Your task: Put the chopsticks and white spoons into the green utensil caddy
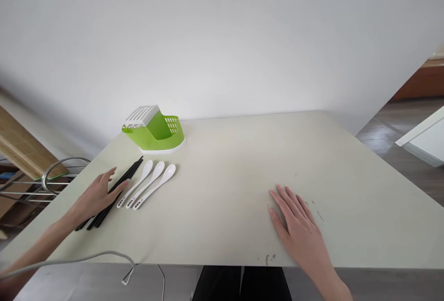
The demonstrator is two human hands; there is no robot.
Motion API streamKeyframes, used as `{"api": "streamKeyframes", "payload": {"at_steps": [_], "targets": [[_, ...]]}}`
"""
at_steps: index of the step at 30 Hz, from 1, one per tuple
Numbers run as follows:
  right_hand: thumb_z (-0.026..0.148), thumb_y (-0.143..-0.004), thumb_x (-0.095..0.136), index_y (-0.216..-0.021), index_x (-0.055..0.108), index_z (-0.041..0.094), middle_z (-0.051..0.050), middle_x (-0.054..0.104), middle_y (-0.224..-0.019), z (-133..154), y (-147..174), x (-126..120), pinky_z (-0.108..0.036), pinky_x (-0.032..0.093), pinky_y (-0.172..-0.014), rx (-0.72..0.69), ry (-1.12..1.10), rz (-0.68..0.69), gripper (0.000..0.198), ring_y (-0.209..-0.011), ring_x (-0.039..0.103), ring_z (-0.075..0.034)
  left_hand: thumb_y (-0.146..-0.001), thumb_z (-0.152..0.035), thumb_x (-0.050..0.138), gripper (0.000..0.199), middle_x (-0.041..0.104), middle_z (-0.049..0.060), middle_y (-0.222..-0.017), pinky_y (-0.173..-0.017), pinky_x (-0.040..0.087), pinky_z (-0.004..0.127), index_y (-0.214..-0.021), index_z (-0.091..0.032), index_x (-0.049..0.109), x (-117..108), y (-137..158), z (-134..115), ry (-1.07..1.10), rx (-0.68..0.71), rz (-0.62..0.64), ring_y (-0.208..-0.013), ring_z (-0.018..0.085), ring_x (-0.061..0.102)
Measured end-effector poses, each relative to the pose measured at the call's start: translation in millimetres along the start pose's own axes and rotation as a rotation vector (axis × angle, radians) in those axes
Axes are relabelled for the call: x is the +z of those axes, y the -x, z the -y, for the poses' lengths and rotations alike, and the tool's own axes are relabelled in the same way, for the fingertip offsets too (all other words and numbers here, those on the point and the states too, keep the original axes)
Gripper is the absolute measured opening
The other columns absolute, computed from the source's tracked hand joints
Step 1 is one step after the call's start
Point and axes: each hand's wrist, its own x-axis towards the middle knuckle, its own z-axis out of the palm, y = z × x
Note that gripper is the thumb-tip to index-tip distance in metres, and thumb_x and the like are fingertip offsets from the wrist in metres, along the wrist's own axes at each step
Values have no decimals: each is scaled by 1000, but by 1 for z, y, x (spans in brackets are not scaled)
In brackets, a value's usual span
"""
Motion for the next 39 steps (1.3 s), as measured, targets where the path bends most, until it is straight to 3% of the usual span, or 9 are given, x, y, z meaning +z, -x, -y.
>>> {"api": "streamKeyframes", "payload": {"at_steps": [3, 6, 9, 15, 23, 27, 32, 35, 39], "targets": [[58, -108, 39, -166, 35, 40, 6, 36, -171, 0, 1, 0, -60, 41, -126, 3, 4, -6, 61, -157, 38, -33, -90, -78, 36, 99, 59, 21, -149, -105, 50, 56, -165, -13, 30, 2, 27, 11, -68, -71, 36, -134, 41, 59], [57, -108, 39, -166, 34, 41, 7, 36, -171, 2, 1, -2, -61, 40, -125, 3, 10, -11, 60, -156, 38, -33, -87, -77, 37, 96, 65, 18, -144, -106, 50, 55, -160, -14, 37, -1, 39, 19, -123, -85, 28, -137, 39, 56], [57, -108, 39, -166, 34, 41, 6, 37, -171, 3, 1, -3, -62, 40, -125, -2, 15, -16, 60, -156, 39, -33, -88, -72, 36, 83, 65, 14, -144, -102, 53, 54, -150, -19, 50, -6, 38, 24, -144, -86, 55, -136, 37, 58], [57, -108, 38, -166, 36, 40, 5, 39, -170, 3, 1, -3, -62, 40, -125, -1, 17, -14, 60, -156, 40, -33, -85, -53, 47, 59, 71, 12, -133, -93, 56, 53, -130, -21, 66, -16, 22, 19, -223, -112, 167, -113, 36, 69], [58, -108, 39, -165, 38, 38, 4, 39, -170, 2, 1, -3, -60, 39, -126, 9, 15, 1, 61, -156, 39, -33, -87, -40, 47, 52, 71, 14, -135, -95, 53, 48, -132, -18, 59, -14, 8, 17, -291, -121, 223, -116, 36, 68], [57, -109, 39, -164, 40, 36, 2, 41, -170, 3, 1, -4, -61, 39, -126, 5, 16, -7, 59, -156, 40, -33, -89, -32, 39, 51, 63, 19, -144, -100, 51, 48, -135, -14, 52, -5, 16, 28, -209, -35, 185, -122, 36, 67], [57, -109, 39, -163, 41, 32, 0, 39, -171, 3, 2, -6, -58, 38, -127, -2, 30, 15, 60, -157, 38, -31, -91, -35, 35, 40, 60, 23, -141, -100, 51, 47, -125, -19, 48, 4, 27, 44, -73, 41, 105, -119, 36, 67], [57, -109, 38, -162, 43, 32, 1, 40, -170, 4, 1, -7, -58, 38, -127, 1, 24, 8, 59, -157, 38, -30, -92, -39, 34, 27, 65, 21, -129, -98, 51, 44, -110, -23, 45, 3, 31, 48, -17, 41, 68, -115, 35, 68], [57, -110, 37, -161, 44, 32, 1, 39, -170, 4, 0, -6, -58, 39, -127, 5, 20, 10, 58, -158, 37, -29, -92, -41, 35, 12, 68, 8, -92, -82, 52, 41, -90, -29, 34, -1, 41, 47, 16, -1, 52, -89, 32, 69]]}}
